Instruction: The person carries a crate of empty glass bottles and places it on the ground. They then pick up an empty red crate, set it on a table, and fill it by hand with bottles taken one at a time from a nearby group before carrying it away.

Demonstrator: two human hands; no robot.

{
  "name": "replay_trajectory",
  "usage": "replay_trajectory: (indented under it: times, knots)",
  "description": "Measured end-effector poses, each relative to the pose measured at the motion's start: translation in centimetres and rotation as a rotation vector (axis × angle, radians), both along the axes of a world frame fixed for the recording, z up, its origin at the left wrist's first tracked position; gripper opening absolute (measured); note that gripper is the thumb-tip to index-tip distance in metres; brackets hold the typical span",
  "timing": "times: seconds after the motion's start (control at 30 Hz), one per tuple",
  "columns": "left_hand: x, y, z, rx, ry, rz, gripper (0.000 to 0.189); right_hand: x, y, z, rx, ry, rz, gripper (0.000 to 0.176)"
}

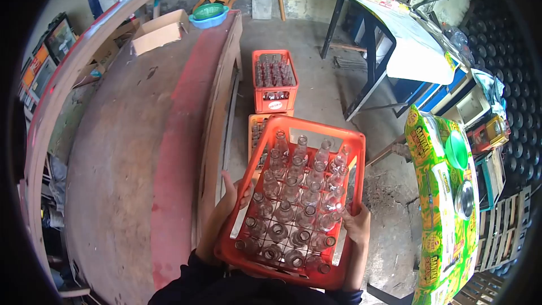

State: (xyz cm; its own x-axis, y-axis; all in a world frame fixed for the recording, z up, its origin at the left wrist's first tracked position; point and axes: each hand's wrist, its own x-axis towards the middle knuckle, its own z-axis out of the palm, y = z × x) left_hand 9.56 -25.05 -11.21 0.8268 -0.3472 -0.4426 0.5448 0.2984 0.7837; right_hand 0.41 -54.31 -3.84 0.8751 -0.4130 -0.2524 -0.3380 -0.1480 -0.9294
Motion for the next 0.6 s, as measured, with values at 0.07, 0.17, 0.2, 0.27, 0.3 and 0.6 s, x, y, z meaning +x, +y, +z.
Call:
replay_trajectory:
  times: [0.07, 0.17, 0.2, 0.27, 0.3, 0.6]
  knots:
    - [4.8, -0.7, -2.6, 0.019, 0.017, -0.018, 0.078, 3.9, -0.7, -2.6, -0.05, 0.024, 0.007, 0.038]
    - [11.5, -0.9, -5.4, 0.072, 0.023, -0.026, 0.077, 10.8, -1.8, -7.5, -0.145, 0.068, -0.011, 0.036]
    - [13.3, -0.8, -6.1, 0.097, 0.01, -0.028, 0.077, 12.5, -1.9, -10.2, -0.185, 0.087, -0.087, 0.035]
    - [16.3, -0.2, -7.3, 0.168, -0.058, -0.038, 0.069, 16.4, -1.2, -12.7, 0.021, 0.143, -0.147, 0.035]
    - [17.8, 0.1, -8.3, 0.209, -0.05, -0.038, 0.068, 18.4, -1.0, -14.4, 0.038, 0.147, -0.134, 0.03]
    - [29.6, 2.3, -18.4, 0.253, 0.228, 0.154, 0.059, 36.0, -0.2, -27.3, -0.095, 0.101, 0.056, 0.035]
